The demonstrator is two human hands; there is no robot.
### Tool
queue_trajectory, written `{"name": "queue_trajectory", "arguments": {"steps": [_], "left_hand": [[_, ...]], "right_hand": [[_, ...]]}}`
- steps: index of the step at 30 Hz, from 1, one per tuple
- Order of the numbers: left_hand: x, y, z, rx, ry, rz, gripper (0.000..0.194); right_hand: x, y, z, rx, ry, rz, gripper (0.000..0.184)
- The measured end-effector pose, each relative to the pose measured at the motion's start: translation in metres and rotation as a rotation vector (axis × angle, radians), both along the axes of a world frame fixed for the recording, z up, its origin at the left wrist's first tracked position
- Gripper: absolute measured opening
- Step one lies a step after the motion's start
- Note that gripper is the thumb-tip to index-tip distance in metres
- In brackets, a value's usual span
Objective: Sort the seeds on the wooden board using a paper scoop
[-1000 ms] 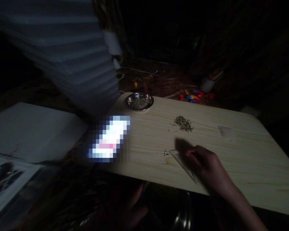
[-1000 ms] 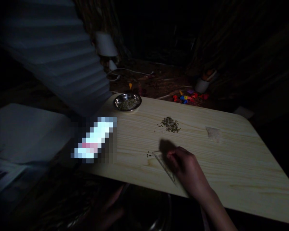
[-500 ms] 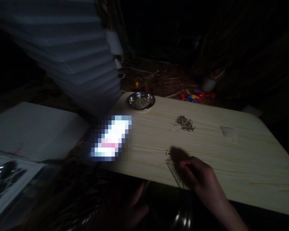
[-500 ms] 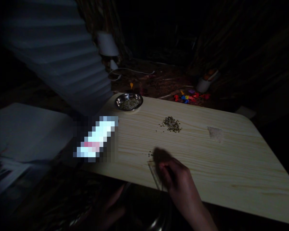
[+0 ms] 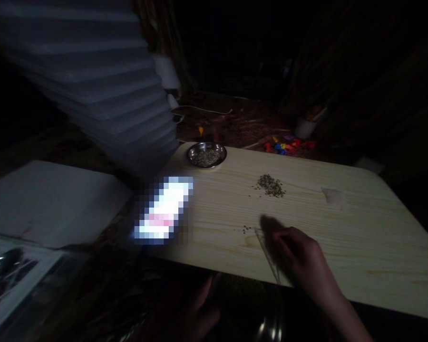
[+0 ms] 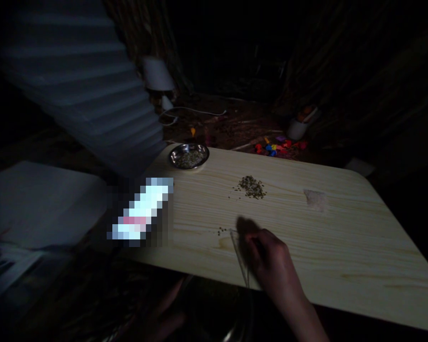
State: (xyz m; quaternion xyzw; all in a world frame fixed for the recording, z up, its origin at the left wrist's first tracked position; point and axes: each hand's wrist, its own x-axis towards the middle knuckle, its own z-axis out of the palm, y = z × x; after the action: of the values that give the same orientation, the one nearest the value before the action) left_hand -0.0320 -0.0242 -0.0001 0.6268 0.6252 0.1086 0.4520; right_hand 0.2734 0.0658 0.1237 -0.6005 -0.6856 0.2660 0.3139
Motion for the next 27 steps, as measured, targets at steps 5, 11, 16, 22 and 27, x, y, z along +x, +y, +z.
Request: {"name": "queue_trajectory", "arguments": {"steps": [5,11,16,22,27], "left_hand": [[0.006,0.001,0.005,-0.039,0.004,-0.012,0.066],[0.008,0.0,0.007,0.02,0.053,0.024,0.061],[0.009,0.002,0.013,0.116,0.079,-0.018,0.065],[0.01,-0.001,0.005,-0.004,0.02,0.003,0.063],[0.008,0.0,0.007,-0.02,-0.013,0.005,0.067]], "right_hand": [[0.005,0.002,0.001,-0.007,0.02,-0.027,0.018],[-0.005,0.002,0.005,-0.009,0.063,-0.006,0.019],[-0.007,0.002,0.002,-0.029,0.105,0.042,0.018],[-0.016,0.005,0.004,-0.028,0.109,0.066,0.017],[-0.018,0.008,0.008,-0.009,0.105,0.088,0.017]]}}
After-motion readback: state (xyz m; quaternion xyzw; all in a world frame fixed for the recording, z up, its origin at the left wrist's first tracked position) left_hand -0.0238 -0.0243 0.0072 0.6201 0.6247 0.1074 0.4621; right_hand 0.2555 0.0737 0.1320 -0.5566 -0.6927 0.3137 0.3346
